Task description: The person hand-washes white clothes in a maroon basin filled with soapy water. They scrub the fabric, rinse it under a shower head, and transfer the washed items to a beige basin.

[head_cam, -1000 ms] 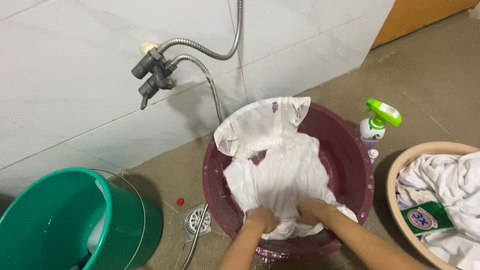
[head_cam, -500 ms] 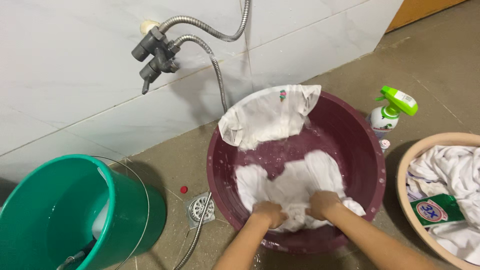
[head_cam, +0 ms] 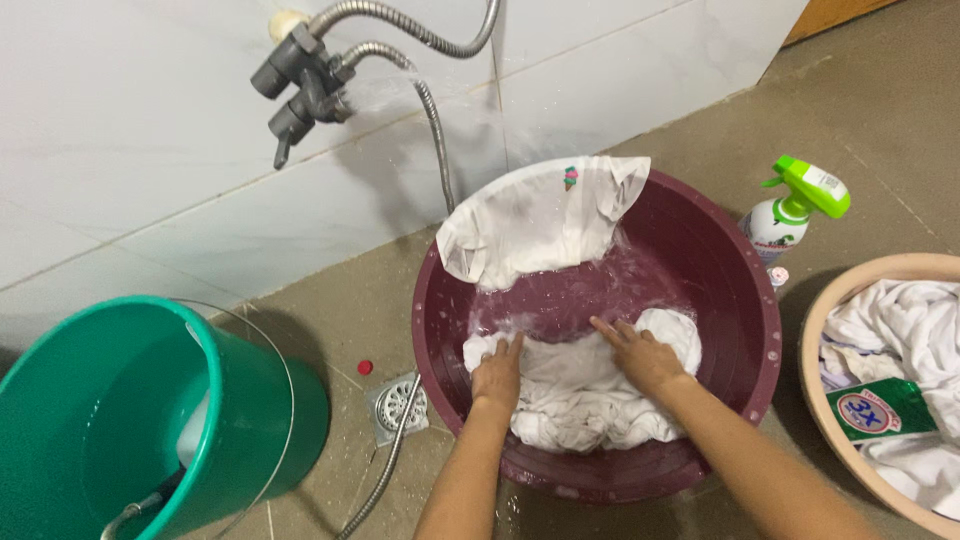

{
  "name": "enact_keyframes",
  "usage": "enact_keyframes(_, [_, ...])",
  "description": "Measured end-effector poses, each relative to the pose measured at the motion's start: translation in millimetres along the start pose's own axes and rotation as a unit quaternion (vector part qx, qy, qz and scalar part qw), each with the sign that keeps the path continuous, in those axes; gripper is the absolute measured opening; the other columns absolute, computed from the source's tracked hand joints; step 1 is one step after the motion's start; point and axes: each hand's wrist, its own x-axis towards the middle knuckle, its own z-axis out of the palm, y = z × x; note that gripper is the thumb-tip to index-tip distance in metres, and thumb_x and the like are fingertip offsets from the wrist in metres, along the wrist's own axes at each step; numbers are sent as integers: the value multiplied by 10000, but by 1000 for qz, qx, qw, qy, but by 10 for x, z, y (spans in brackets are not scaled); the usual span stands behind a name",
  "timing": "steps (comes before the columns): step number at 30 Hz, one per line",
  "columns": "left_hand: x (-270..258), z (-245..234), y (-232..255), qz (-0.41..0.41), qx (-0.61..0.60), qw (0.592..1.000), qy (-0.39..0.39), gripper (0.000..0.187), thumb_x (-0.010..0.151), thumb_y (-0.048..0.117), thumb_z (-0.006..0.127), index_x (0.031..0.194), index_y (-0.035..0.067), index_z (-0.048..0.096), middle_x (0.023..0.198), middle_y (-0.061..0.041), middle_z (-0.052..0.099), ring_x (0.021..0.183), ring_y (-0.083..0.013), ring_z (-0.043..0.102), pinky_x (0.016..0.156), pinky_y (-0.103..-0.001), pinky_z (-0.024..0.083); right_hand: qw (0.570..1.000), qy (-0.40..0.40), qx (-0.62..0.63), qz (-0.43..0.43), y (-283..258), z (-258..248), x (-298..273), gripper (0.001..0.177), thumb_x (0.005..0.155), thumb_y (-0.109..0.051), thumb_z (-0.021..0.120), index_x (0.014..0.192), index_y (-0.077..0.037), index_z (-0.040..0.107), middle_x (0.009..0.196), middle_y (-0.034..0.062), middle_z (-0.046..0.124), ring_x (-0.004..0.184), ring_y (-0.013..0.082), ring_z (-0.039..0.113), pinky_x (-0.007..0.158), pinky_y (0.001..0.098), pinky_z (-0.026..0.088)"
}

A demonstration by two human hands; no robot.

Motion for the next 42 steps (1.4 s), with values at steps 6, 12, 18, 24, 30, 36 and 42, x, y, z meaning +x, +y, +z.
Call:
enact_keyframes(6, [94, -594, -159, -116, -120, 986, -6, 504, 932, 259, 722, 1360, 80, 526, 1258, -196, 654, 1172, -385, 648, 982, -498, 536, 966, -140, 93, 198, 492, -300, 195, 366, 906, -305, 762, 1174, -59, 729, 1073, 187, 739, 922, 288, 735, 850, 410, 608])
enact_keyframes(12, [-8, -1060, -74, -35, -105, 947, 300, 606, 747, 15, 686, 1328, 112, 541, 1414, -278, 490, 1241, -479, 540, 936, -587, 492, 942, 301, 146, -15, 609, -963, 137, 571, 730, -113, 721, 1293, -68, 639, 1157, 252, 660, 1015, 425, 661, 874, 454, 551])
enact_keyframes(18, [-264, -98, 308, 82, 129, 953, -261, 388, 1012, 222, 587, 1317, -16, 622, 1582, -228, 333, 1286, -410, 560, 1041, -548, 478, 935, -339, 67, 74, -76, -522, -303, 537, 1022, -272, 539, 1518, -184, 351, 1168, 135, 663, 1001, 243, 720, 860, 369, 631])
enact_keyframes(24, [-169, -151, 231, -64, -49, 995, -61, 358, 972, 123, 588, 1312, 30, 654, 1507, -221, 479, 1353, -384, 544, 1085, -476, 492, 984, -107, 94, 108, 149, -471, -310, 392, 1002, -248, 618, 1381, -226, 521, 1440, 141, 525, 1211, 338, 591, 989, 473, 539])
enact_keyframes(30, [-77, -86, 319, -215, -315, 921, -83, 970, 905, 368, 765, 1610, 31, 191, 1496, -235, 478, 1358, -436, 477, 1116, -535, 382, 968, -79, 165, 170, 163, -92, -215, 961, 778, -128, 762, 1603, -101, 270, 1296, 299, 549, 1100, 486, 622, 885, 583, 537])
enact_keyframes(36, [287, -76, -152, -121, -236, 964, 18, 634, 886, 487, 750, 1237, -27, 632, 1250, -275, 641, 1186, -403, 626, 1002, -474, 512, 977, 3, 163, 139, 500, -567, 23, 407, 789, -273, 814, 1171, -149, 753, 1064, 193, 748, 916, 347, 753, 853, 437, 615])
enact_keyframes(42, [108, -1037, -521, -66, -347, 884, 306, 540, 841, 256, 715, 1302, -10, 629, 1214, -271, 676, 1102, -428, 660, 952, -497, 522, 911, 323, 236, 103, 886, -1453, 8, 479, 818, -124, 738, 1281, -10, 691, 1129, 207, 707, 994, 382, 684, 875, 448, 556])
